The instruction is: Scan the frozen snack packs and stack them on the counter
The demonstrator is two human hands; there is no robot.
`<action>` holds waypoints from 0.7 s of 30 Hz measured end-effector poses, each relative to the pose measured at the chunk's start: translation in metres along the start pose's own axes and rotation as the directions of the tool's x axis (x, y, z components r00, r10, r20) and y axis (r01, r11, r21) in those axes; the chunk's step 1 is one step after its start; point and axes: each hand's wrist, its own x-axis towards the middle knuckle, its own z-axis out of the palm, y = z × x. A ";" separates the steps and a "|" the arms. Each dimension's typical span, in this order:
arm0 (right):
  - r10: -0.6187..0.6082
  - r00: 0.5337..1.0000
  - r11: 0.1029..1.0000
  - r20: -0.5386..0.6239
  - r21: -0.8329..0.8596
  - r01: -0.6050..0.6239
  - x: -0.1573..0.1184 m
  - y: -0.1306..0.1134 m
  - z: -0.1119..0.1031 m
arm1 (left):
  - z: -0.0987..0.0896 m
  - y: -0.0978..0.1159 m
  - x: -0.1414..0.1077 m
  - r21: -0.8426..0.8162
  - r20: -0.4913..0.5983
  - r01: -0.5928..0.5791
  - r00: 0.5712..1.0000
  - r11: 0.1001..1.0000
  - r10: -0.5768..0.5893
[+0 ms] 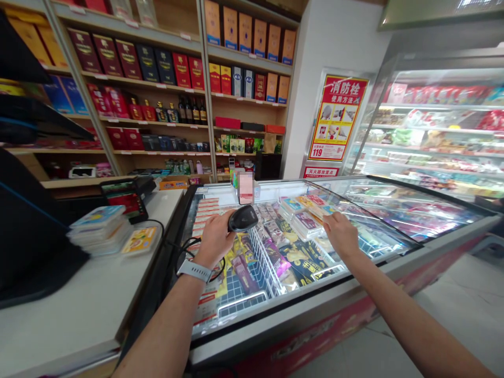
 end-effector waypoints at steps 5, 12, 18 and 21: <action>0.010 0.998 1.000 0.059 0.025 -0.012 0.002 -0.001 -0.003 | 0.002 -0.002 0.000 0.001 -0.006 -0.003 1.000 1.000 0.003; 0.021 0.996 0.999 0.091 0.024 -0.023 -0.001 -0.004 -0.002 | 0.001 -0.001 0.000 0.000 -0.002 0.002 1.000 1.000 -0.002; 0.007 0.994 1.000 0.113 -0.013 -0.006 -0.002 -0.004 0.000 | 0.000 0.000 0.000 -0.004 0.000 0.001 1.000 1.000 -0.001; 0.018 0.994 1.000 0.104 -0.012 -0.017 -0.003 -0.004 0.001 | 0.000 -0.001 0.000 -0.002 0.009 0.010 1.000 1.000 -0.010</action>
